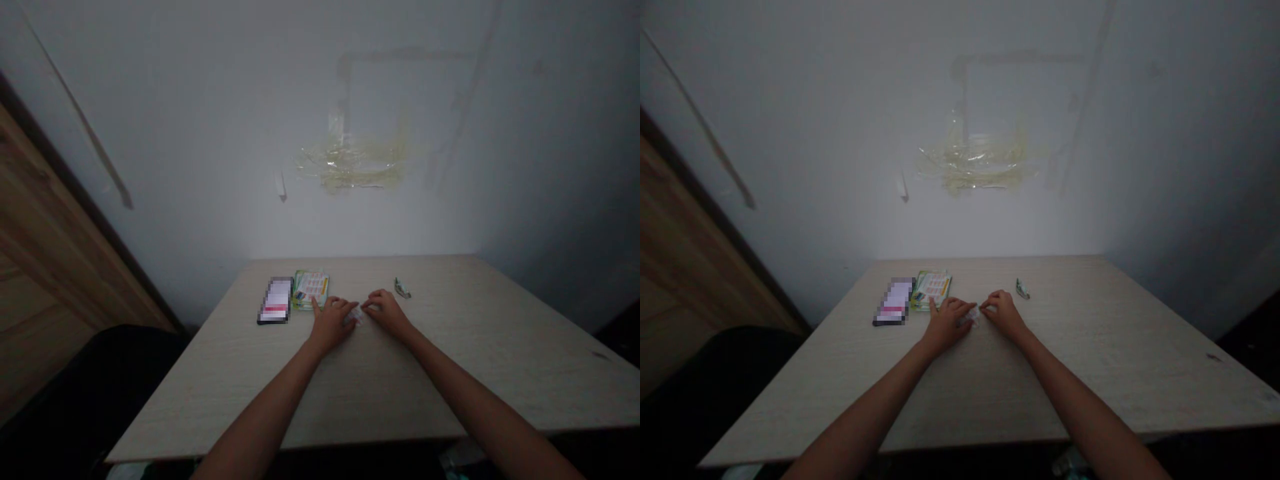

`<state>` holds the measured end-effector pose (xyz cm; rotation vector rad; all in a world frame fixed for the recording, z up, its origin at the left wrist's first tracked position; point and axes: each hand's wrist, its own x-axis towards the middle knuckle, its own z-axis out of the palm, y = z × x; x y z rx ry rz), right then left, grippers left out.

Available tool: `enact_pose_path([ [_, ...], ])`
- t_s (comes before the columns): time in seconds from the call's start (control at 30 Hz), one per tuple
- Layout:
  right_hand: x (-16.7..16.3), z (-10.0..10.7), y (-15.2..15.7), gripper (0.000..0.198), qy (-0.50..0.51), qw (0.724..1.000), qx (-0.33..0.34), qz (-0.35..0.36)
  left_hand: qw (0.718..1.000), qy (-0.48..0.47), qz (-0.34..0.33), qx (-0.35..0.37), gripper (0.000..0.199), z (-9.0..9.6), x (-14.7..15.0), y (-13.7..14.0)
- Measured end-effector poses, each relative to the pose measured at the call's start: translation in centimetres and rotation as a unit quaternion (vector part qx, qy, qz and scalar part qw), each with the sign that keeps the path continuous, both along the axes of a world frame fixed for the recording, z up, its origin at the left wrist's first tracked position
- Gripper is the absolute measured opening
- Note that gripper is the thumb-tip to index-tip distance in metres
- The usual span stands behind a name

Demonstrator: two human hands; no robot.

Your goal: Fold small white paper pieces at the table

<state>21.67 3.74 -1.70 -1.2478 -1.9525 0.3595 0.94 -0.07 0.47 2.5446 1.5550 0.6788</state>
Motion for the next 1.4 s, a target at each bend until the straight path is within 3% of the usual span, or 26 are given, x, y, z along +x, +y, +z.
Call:
enact_pose_path([
  [0.23, 0.00, -0.08, 0.10, 0.012, -0.012, 1.000, 0.005, -0.006, 0.998, 0.058, -0.010, 0.018, 0.041, 0.09, 0.00, 0.34],
  [0.33, 0.03, -0.07, 0.10, 0.011, -0.016, 1.000, 0.006, -0.005, 0.998, 0.061, -0.009, 0.021, 0.046, 0.15, -0.06, 0.37],
  [0.53, 0.10, -0.09, 0.01, 0.013, -0.017, 1.000, 0.016, 0.007, 0.997, 0.066, -0.022, 0.033, 0.035, 0.21, -0.15, 0.42],
  [0.93, 0.04, -0.24, 0.03, 0.015, -0.013, 1.000, 0.011, 0.019, 0.996, 0.063, -0.028, 0.054, 0.034, 0.22, -0.21, 0.42],
  [1.4, -0.10, -0.30, 0.16, 0.015, -0.009, 1.000, -0.008, -0.024, 0.997, 0.067, -0.019, 0.032, 0.034, 0.07, -0.40, 0.41],
])
